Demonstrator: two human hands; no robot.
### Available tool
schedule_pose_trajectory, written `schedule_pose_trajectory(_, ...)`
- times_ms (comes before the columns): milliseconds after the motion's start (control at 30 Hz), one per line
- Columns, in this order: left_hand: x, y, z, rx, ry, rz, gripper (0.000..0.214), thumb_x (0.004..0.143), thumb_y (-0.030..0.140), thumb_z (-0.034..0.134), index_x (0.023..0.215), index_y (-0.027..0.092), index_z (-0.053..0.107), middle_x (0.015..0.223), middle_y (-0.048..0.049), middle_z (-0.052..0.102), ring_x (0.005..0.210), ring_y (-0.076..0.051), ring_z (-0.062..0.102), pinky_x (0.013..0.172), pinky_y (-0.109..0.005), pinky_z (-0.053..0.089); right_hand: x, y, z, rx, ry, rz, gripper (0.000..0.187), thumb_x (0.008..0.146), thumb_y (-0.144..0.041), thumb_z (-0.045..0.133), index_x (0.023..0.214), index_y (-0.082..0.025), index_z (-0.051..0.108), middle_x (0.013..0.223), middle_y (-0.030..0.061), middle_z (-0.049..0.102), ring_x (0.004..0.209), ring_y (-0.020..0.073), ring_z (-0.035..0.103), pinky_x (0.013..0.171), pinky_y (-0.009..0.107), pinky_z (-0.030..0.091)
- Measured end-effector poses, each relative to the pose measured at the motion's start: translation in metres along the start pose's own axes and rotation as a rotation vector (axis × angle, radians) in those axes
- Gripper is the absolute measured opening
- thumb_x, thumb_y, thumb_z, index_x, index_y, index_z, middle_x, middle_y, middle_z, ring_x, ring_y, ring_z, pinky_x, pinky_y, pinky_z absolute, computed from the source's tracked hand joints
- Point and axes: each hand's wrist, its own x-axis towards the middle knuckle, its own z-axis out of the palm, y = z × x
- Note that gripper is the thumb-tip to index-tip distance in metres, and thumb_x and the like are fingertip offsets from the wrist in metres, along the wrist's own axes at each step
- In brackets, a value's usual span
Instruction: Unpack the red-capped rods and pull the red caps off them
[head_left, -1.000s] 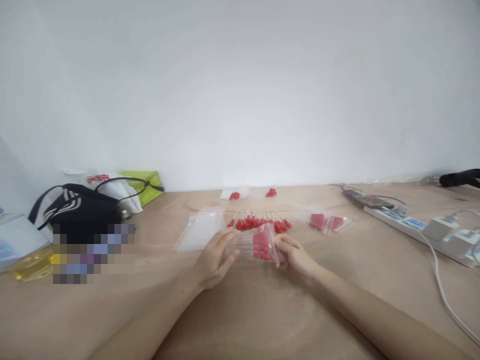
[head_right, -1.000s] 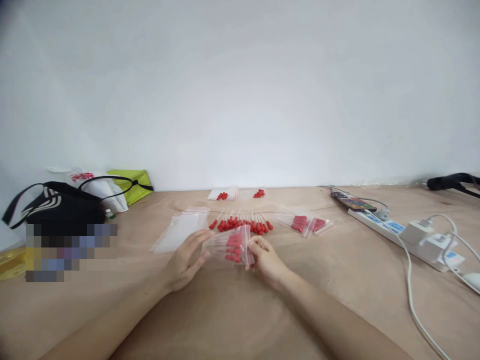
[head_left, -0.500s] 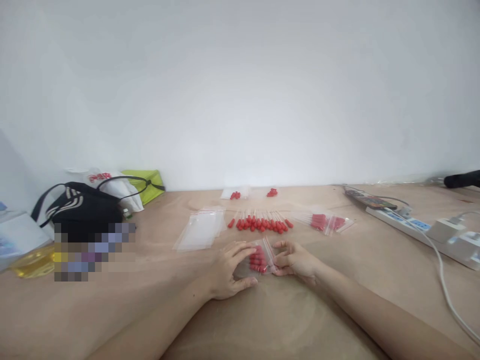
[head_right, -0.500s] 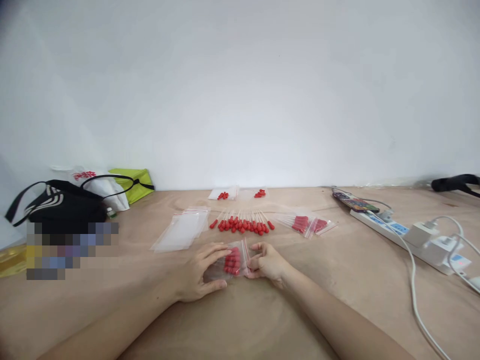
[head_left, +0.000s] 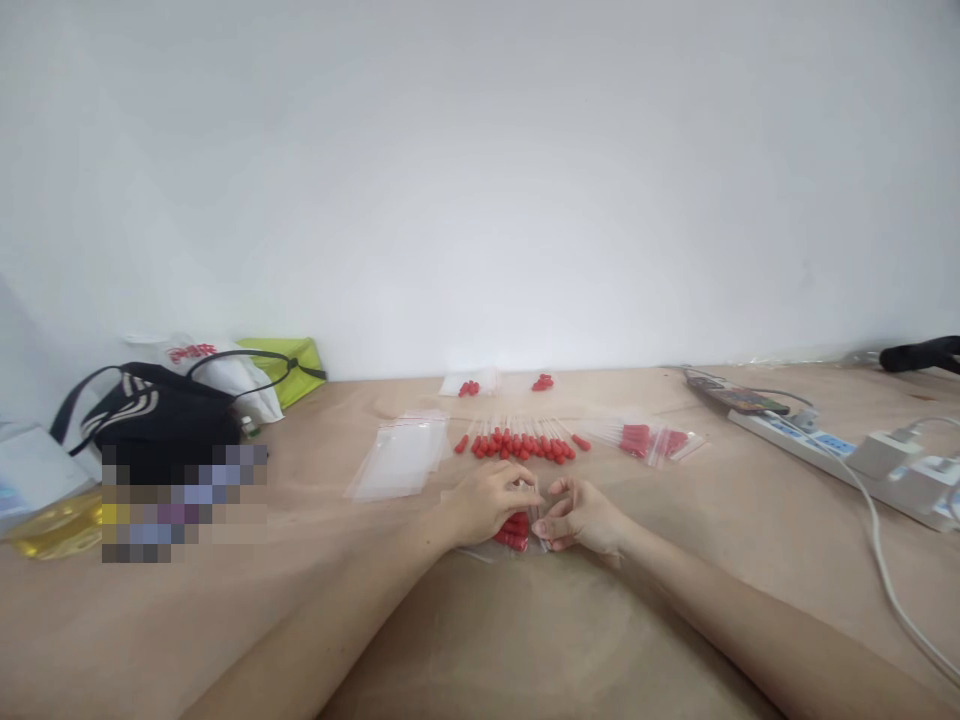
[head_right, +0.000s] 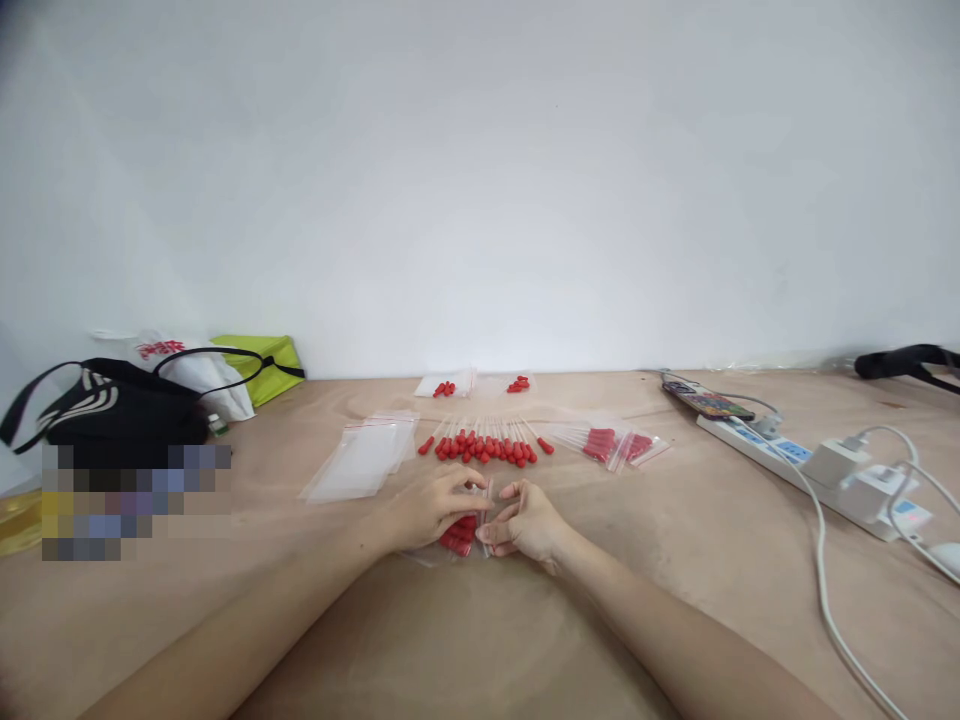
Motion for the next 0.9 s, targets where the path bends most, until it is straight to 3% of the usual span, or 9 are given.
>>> schedule_pose_trajectory(133,0.001,0.0,0.007,0.104,0.028,0.096,0.016,0.082,0.022,0.047,0.09,0.019,0.061,0.098,-0.0051,0.059,0.082,-0.015,0.053,0.074,-0.029,0.041,0.003,0.005,-0.001,-0.012,-0.025,-0.036,0.07,0.03,-0.025,0.082,0.077,-0.02,0.031,0.044,-0.0084,0.056,0.038,0.0121,0.054,0.04,0.022,0.042)
schedule_pose_trajectory(433,-0.002,-0.004,0.019,0.124,0.292,0.262,0.023,0.085,0.02,0.042,0.071,0.015,0.06,0.075,-0.0015,0.065,0.067,-0.01,0.056,0.058,-0.022,0.042,0.002,0.006,0.001,-0.025,-0.016,-0.076,0.072,0.027,-0.031,0.082,0.075,-0.021,0.029,0.041,-0.0069,0.056,0.035,0.0097,0.05,0.037,0.018,0.037)
schedule_pose_trajectory(567,-0.004,-0.006,0.017,0.142,0.332,0.247,0.025,0.084,0.013,0.039,0.071,0.015,0.06,0.073,-0.0012,0.065,0.066,-0.011,0.058,0.058,-0.021,0.044,0.0,0.001,0.0,-0.012,-0.008,-0.049,0.065,0.036,-0.035,0.08,0.076,-0.021,0.03,0.041,-0.0084,0.054,0.035,0.0079,0.049,0.039,0.018,0.039)
schedule_pose_trajectory(700,-0.008,-0.006,0.018,0.176,0.297,0.194,0.025,0.083,0.01,0.036,0.075,0.015,0.059,0.077,-0.0016,0.065,0.064,-0.01,0.057,0.057,-0.021,0.043,0.002,0.002,-0.003,-0.014,-0.062,-0.061,0.057,0.045,-0.039,0.076,0.075,-0.021,0.032,0.044,-0.0081,0.053,0.038,0.0083,0.05,0.041,0.019,0.04)
schedule_pose_trajectory(833,-0.011,-0.004,0.017,0.157,0.247,0.137,0.027,0.084,0.011,0.033,0.077,0.015,0.058,0.077,-0.0022,0.064,0.061,-0.009,0.057,0.055,-0.02,0.042,0.004,0.007,-0.007,-0.121,-0.23,-0.184,0.04,0.06,-0.042,0.066,0.079,-0.019,0.04,0.052,-0.0067,0.052,0.045,0.0093,0.053,0.046,0.023,0.044)
schedule_pose_trajectory(900,-0.012,-0.004,0.015,0.103,0.235,0.099,0.028,0.084,0.012,0.031,0.077,0.015,0.058,0.078,-0.0029,0.063,0.064,-0.009,0.057,0.058,-0.019,0.043,0.003,0.009,-0.008,-0.207,-0.251,-0.309,0.028,0.068,-0.038,0.059,0.082,-0.018,0.046,0.06,-0.0039,0.055,0.053,0.0094,0.055,0.054,0.025,0.046)
